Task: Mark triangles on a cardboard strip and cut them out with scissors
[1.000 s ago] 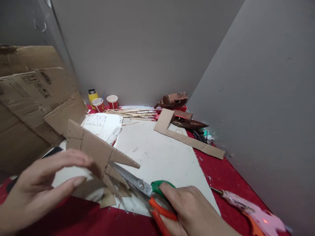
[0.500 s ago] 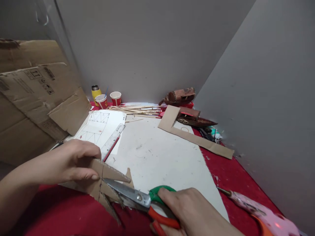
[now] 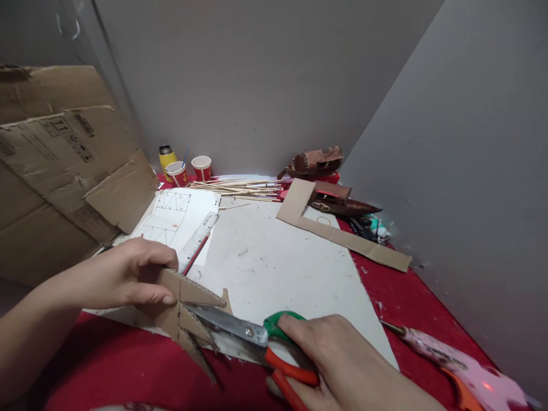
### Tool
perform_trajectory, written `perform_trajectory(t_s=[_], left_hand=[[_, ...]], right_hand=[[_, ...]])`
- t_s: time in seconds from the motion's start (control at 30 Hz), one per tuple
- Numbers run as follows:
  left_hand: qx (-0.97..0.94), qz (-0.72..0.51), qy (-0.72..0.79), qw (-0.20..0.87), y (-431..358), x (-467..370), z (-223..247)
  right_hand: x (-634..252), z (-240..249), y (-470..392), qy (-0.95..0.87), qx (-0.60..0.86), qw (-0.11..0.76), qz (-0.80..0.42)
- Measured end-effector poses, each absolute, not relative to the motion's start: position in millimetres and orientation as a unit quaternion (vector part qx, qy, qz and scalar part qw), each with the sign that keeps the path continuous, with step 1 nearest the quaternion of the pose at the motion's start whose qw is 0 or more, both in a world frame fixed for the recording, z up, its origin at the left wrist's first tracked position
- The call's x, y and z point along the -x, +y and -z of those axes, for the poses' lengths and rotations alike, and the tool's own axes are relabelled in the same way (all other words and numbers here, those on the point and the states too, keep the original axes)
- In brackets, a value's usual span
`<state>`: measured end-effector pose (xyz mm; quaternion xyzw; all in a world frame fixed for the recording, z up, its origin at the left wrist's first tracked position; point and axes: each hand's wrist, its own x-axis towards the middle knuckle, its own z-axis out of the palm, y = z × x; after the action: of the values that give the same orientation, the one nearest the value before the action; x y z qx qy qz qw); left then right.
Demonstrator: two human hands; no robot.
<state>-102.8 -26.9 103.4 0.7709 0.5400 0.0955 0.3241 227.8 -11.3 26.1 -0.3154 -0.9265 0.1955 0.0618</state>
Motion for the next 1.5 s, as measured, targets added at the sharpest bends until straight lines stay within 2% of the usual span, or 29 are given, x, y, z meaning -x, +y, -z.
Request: perform_trajectory(t_s=[0.1,0.33,0.77,0.97,1.23,1.33,1.5], left_hand=[[-0.767,-0.101,0.541,0.329,-26.9,101.8,-102.4],[-0.784,-0.065,0.542,0.295,-26.5,103.9,-100.4],[-0.792,-0.066,0.559,0.237,-28.6,100.1,-101.8],[-0.773,-0.089,0.571,0.261,-29.1,99.2,-106.2],[-0.744,-0.147,0.554,0.342,-27.9,102.0,-106.2],[-0.743,-0.185,0.545,0.341,-28.1,103.3,-105.9],[-0.749,-0.245,0.547,0.283,-29.0,98.9,-102.4]], right_hand=[[-230.1,-26.3,-11.4,-0.917,0.329,0.082,-0.208],[-228.9,-31.9,-12.3,-0.916,0.321,0.054,-0.235],[-228.4,-19.3,-14.7,-0.93,0.305,0.054,-0.199],[-229.9,-13.9,-13.8,-0.942,0.287,0.048,-0.169],[-229.1,-21.5,-9.7,-0.918,0.321,-0.006,-0.232],[-232.0,-14.0,0.8,-0.911,0.367,-0.005,-0.19],[-236.5,6.9,20.5,-0.884,0.467,-0.002,-0.031]])
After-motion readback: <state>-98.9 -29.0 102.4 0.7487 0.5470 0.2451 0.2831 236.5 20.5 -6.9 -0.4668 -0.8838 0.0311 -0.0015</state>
